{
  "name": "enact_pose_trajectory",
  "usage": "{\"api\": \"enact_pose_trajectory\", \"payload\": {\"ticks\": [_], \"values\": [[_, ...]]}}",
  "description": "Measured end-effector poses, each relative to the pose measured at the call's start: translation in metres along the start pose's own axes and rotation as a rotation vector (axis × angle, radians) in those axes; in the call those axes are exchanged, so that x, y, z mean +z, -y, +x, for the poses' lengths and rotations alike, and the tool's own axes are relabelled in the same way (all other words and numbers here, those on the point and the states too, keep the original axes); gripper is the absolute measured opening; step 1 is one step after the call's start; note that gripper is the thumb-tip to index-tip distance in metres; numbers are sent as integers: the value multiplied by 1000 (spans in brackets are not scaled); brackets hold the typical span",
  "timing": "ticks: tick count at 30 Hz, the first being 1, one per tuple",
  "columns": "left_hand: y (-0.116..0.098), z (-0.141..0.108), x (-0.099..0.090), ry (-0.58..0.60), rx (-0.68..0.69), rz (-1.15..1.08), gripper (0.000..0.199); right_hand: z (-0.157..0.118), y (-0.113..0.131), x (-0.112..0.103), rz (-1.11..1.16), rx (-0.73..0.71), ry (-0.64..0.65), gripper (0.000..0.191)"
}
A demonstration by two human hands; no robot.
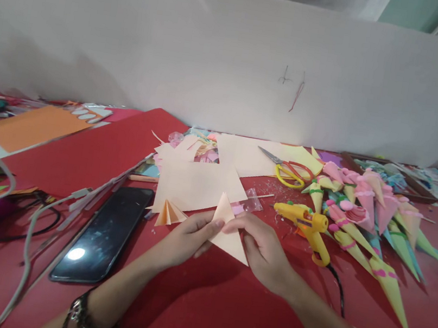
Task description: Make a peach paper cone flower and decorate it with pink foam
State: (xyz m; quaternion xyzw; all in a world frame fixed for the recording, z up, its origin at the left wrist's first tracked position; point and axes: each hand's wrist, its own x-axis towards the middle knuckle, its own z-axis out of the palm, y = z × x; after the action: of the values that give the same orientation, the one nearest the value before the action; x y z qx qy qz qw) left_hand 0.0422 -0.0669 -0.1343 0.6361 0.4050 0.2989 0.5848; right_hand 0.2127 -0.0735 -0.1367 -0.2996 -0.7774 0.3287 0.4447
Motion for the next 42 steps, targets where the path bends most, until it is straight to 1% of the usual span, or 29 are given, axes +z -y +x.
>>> {"api": "enact_pose_trajectory", "payload": {"ticks": [3,7,10,14,17,20,26,29,32,33,34,36,37,39,42], "values": [[1,-1,-1,17,-27,-9,31,2,0,0,14,-18,-3,21],[0,-1,1,34,-17,-2,31,2,0,-1,19,-44,-11,14],[-3,-2,4,46,-8,3,31,2,1,-2,10,-4,-22,4],[-5,-4,6,59,36,14,32,3,4,0,18,124,-47,14],[-6,-5,6,68,84,41,30,3,6,3,121,253,-44,13],[-6,-5,6,52,104,100,34,3,6,5,221,318,-40,9],[-1,-3,6,88,171,197,38,2,1,7,220,350,-67,15],[-1,-2,6,82,143,247,39,1,0,8,309,351,-44,14],[-3,-2,6,89,111,278,40,1,0,8,342,369,-41,28],[-5,-2,6,98,102,287,40,2,0,8,345,373,-39,30],[-6,-2,6,111,93,296,39,2,0,7,349,371,-21,26],[-7,-3,5,156,80,313,39,3,0,5,349,346,35,8],[-8,-3,5,181,76,325,38,4,0,4,342,331,63,2],[-8,-3,5,217,71,357,37,4,1,2,314,325,95,14],[-8,-3,5,227,71,404,38,4,1,2,308,365,89,17]]}}
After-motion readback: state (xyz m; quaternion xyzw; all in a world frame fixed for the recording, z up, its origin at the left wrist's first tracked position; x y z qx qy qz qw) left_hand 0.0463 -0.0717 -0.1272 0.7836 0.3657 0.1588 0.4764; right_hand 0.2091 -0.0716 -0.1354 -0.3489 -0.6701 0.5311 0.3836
